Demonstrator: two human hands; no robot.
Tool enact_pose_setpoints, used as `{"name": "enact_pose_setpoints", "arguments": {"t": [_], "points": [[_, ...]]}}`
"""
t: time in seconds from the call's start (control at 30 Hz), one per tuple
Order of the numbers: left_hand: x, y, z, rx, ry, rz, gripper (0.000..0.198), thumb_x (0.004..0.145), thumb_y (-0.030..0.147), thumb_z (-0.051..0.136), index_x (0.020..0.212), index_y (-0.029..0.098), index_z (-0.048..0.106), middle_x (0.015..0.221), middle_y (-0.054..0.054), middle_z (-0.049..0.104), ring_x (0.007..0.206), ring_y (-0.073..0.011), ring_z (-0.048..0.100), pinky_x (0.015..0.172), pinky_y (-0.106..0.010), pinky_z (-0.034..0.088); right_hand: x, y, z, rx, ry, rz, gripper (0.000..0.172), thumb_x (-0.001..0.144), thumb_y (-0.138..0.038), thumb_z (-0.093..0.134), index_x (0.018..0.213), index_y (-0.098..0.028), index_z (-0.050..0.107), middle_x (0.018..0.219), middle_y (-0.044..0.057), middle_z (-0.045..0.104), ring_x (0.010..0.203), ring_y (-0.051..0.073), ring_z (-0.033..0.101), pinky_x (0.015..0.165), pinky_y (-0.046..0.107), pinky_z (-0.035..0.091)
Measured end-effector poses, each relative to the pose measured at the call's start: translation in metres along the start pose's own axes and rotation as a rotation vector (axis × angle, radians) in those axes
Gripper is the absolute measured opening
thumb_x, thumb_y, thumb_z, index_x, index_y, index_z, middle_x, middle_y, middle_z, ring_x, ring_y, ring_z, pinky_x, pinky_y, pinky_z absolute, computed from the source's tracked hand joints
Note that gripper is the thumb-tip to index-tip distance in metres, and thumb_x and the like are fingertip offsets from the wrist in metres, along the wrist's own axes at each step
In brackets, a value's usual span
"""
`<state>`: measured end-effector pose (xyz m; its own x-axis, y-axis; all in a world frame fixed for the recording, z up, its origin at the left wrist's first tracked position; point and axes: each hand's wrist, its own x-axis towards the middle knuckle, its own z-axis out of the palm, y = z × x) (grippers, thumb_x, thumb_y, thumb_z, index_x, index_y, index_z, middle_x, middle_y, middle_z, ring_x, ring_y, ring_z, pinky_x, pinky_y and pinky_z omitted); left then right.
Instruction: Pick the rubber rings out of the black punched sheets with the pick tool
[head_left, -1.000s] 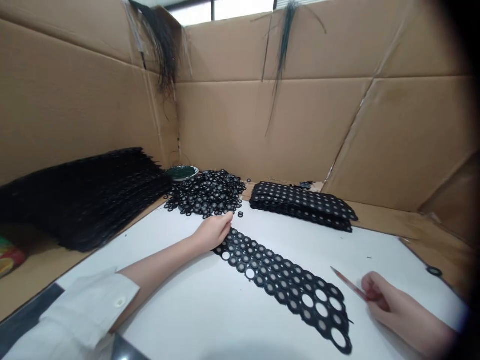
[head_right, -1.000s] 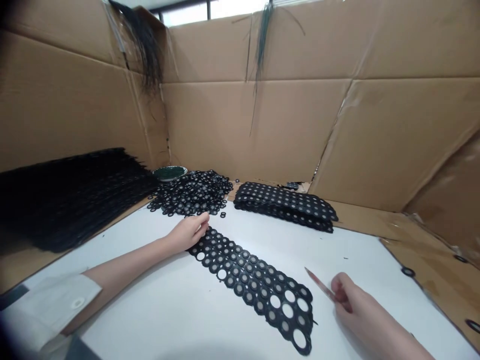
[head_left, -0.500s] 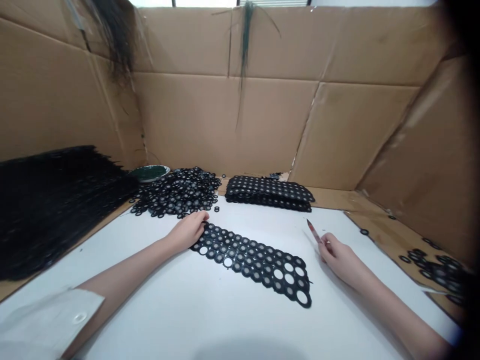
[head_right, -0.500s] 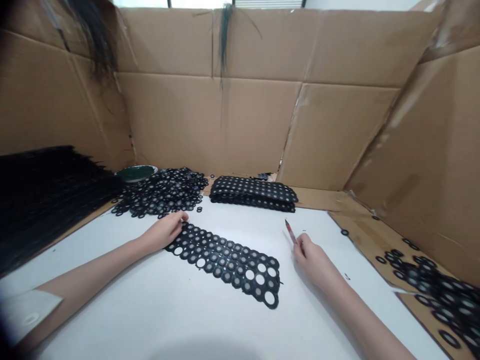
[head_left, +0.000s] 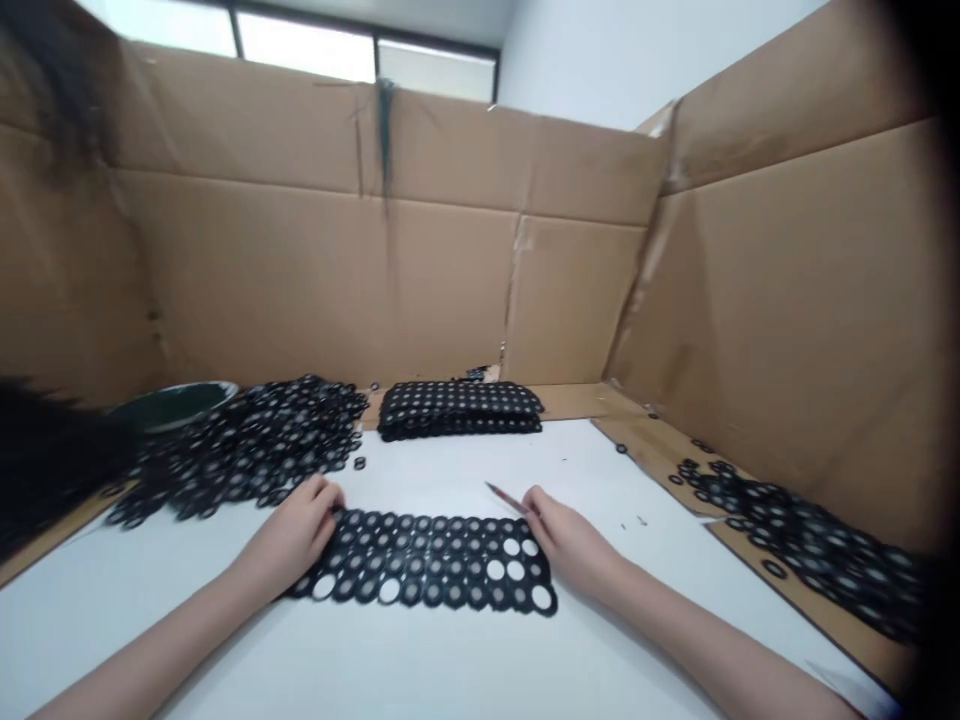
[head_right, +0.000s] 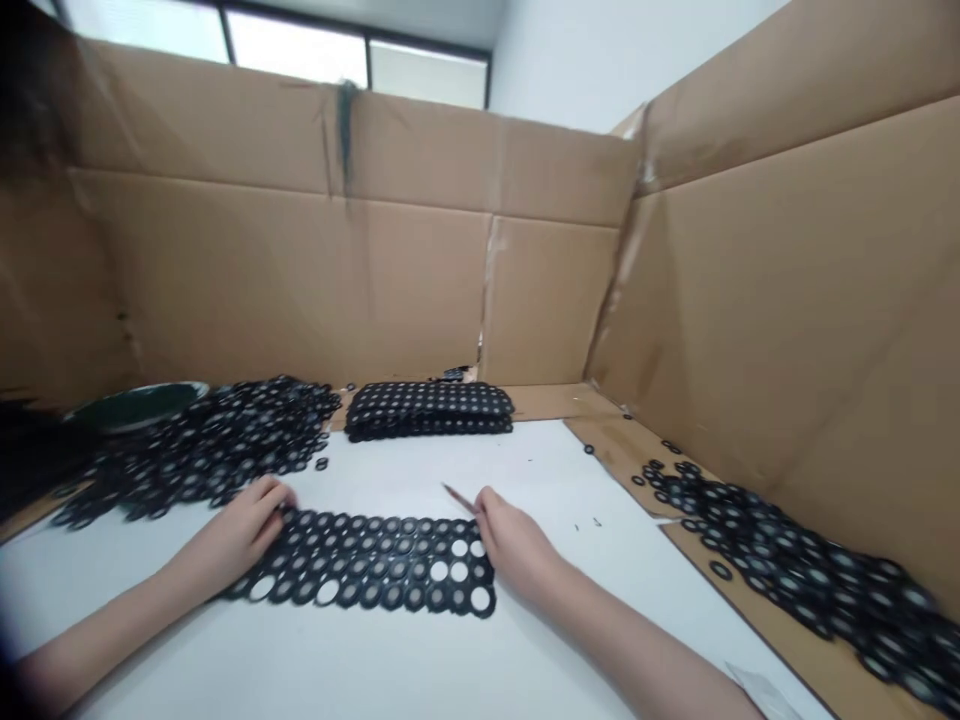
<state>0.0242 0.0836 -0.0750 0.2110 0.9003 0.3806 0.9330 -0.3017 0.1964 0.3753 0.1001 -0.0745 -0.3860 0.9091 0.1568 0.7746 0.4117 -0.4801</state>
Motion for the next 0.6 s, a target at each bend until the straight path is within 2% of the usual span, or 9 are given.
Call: {"name": "enact_pose_setpoints", "arguments": {"t": [0.13,0.2,0.37,0.5,0.6], "points": [[0.005,-0.015,0.009,0.009,-0.023,-0.024,0.017,0.077,0.023,0.036,0.083,0.022,0.051,0.087,-0.005,0.056,0.082,-0.0213,0.055,0.073,-0.032,0.042,-0.001,-0.003,0.0,-0.055,0.036,-0.042,0.016,0.087,-0.02,0.026,0.09,-0.02,0.042,0.091,0.005,0.052,0.072,0.014,0.052,0.062,0.026,0.035],[0.006,-0.017,0.011,0.006,-0.035,-0.054,0.016,0.077,0.024,0.037,0.084,0.023,0.051,0.086,-0.004,0.058,0.08,-0.0216,0.056,0.071,-0.031,0.043,-0.001,-0.003,0.001,-0.094,0.041,-0.05,0.016,0.087,-0.02,0.026,0.091,-0.019,0.042,0.093,0.005,0.051,0.072,0.015,0.053,0.062,0.026,0.035],[0.002,-0.002,0.003,-0.016,-0.011,-0.111,0.018,0.078,0.024,0.034,0.086,0.023,0.051,0.089,-0.002,0.058,0.078,-0.0195,0.057,0.069,-0.029,0.044,-0.001,-0.008,0.001,-0.184,-0.013,-0.008,0.017,0.088,-0.02,0.024,0.09,-0.018,0.042,0.088,0.006,0.053,0.067,0.015,0.053,0.058,0.026,0.033],[0.0,0.01,0.002,-0.004,-0.013,-0.097,0.019,0.079,0.024,0.034,0.086,0.022,0.052,0.089,-0.003,0.057,0.075,-0.0182,0.057,0.064,-0.028,0.044,0.001,-0.01,-0.001,-0.144,-0.073,0.023,0.019,0.089,-0.024,0.024,0.091,-0.018,0.042,0.081,0.006,0.057,0.068,0.017,0.054,0.058,0.027,0.034],[0.003,0.013,-0.002,0.015,0.057,-0.053,0.022,0.08,0.026,0.037,0.092,0.021,0.054,0.094,-0.005,0.058,0.084,-0.0205,0.056,0.072,-0.031,0.045,0.0,-0.009,-0.002,-0.102,-0.117,0.082,0.025,0.089,-0.028,0.022,0.103,-0.018,0.041,0.078,0.006,0.059,0.067,0.019,0.055,0.059,0.028,0.036]]}}
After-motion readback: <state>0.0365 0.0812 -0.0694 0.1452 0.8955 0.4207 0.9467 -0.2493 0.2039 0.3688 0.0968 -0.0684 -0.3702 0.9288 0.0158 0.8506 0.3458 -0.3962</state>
